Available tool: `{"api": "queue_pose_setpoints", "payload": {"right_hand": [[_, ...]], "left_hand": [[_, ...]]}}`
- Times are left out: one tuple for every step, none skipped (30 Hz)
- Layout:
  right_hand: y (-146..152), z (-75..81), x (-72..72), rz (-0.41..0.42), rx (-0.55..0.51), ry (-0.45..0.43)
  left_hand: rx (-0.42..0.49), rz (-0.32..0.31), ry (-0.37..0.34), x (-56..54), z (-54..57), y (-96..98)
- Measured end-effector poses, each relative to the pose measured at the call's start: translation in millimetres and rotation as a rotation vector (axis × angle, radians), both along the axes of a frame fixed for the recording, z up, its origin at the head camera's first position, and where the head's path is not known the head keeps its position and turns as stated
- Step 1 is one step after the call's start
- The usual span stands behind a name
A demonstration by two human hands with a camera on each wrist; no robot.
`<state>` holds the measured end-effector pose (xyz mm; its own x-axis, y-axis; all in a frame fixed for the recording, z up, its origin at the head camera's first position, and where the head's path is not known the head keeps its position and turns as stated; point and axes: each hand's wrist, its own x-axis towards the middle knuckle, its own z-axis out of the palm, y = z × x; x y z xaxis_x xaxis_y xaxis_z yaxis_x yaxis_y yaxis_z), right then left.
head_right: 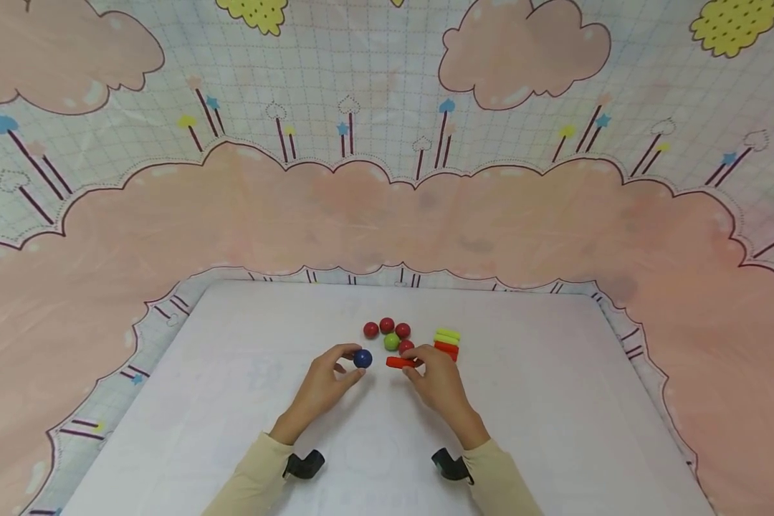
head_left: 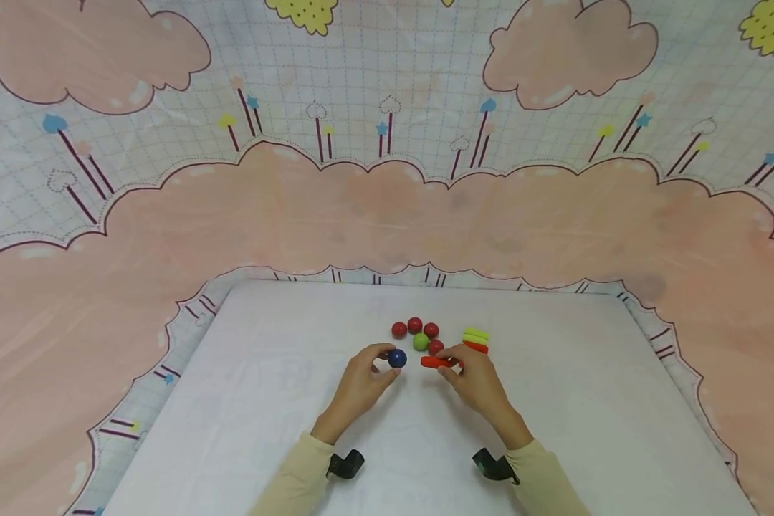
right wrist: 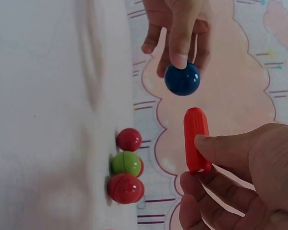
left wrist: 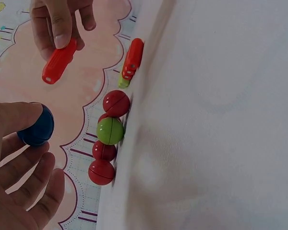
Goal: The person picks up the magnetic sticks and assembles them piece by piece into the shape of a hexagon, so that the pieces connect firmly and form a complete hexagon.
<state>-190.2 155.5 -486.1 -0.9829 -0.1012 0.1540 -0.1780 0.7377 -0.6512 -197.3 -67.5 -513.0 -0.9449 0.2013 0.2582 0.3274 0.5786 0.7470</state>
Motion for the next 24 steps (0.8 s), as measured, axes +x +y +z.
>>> {"api": "queue_pose_setpoints", "payload": {"right_hand": [[-1.1,0.9,0.1,0.002,-0.005,-0.003],[-2.1,1.9,0.2,0.008,-0.005,0.001],[-3.1,3.0,0.3,0.012,-0.007,0.001],[-3.9,4.1,0.3,0.015,-0.006,0.0],[-4.6,4.8,0.2,0.02,-0.003,0.005],[-5.3,5.4,0.1,0.024,-0.002,0.004],[-5.8,5.7,0.0,0.028,-0.001,0.002],[-6.3,6.1,0.0,0.032,0.0,0.002],[-6.8,6.6,0.0,0.031,-0.004,-0.006],[-7.2,6.5,0.0,0.033,-0.005,-0.01],[-7.6,6.6,0.2,0.037,-0.005,-0.01],[-8.0,6.6,0.4,0.038,-0.005,-0.016],[-8.2,6.2,0.6,0.042,-0.002,-0.012],[-8.5,6.1,0.8,0.045,-0.003,-0.012],[-8.9,5.8,0.9,0.048,-0.003,-0.012],[-9.2,5.6,1.0,0.051,-0.001,-0.009],[-9.7,5.6,1.3,0.054,0.003,-0.003],[-10.2,5.8,1.5,0.054,0.002,-0.006],[-10.7,6.0,1.8,0.054,0.003,-0.001],[-11.4,6.4,2.0,0.052,-0.002,-0.004],[-12.1,6.4,2.3,0.05,0.0,-0.001],[-12.7,6.5,2.9,0.047,-0.002,0.002],[-13.4,6.2,3.4,0.047,-0.003,0.006],[-14.2,6.0,4.1,0.048,-0.006,0.009]], "left_hand": [[-0.002,-0.004,-0.002,0.8,0.8,0.2],[-0.006,-0.006,-0.003,1.4,1.3,0.5],[-0.006,-0.01,-0.004,2.0,1.8,0.7],[-0.007,-0.013,-0.007,2.6,2.3,1.0],[-0.012,-0.015,-0.007,3.1,2.5,1.2],[-0.016,-0.017,-0.007,3.5,2.5,1.3],[-0.018,-0.022,-0.007,3.8,2.3,1.4],[-0.022,-0.026,-0.006,4.1,2.2,1.6],[-0.022,-0.03,-0.007,4.7,2.3,1.8],[-0.022,-0.034,-0.008,5.1,2.5,2.1],[-0.022,-0.038,-0.007,5.5,2.4,2.3],[-0.021,-0.043,-0.004,5.7,2.5,2.6],[-0.025,-0.048,0.0,6.2,2.8,2.9],[-0.029,-0.052,-0.001,6.5,3.1,3.3],[-0.031,-0.056,-0.002,6.9,3.3,3.7],[-0.033,-0.061,-0.001,7.1,3.2,3.8],[-0.036,-0.064,0.0,7.2,2.9,3.9],[-0.038,-0.068,-0.002,7.3,2.5,3.9],[-0.036,-0.074,-0.006,7.3,2.0,3.8],[-0.025,-0.081,-0.014,7.3,1.5,3.7],[-0.013,-0.09,-0.017,7.2,0.8,3.3],[0.0,-0.099,-0.024,7.2,0.1,2.7],[0.014,-0.111,-0.031,7.0,-0.7,2.1],[0.023,-0.125,-0.034,6.7,-1.7,1.4]]}}
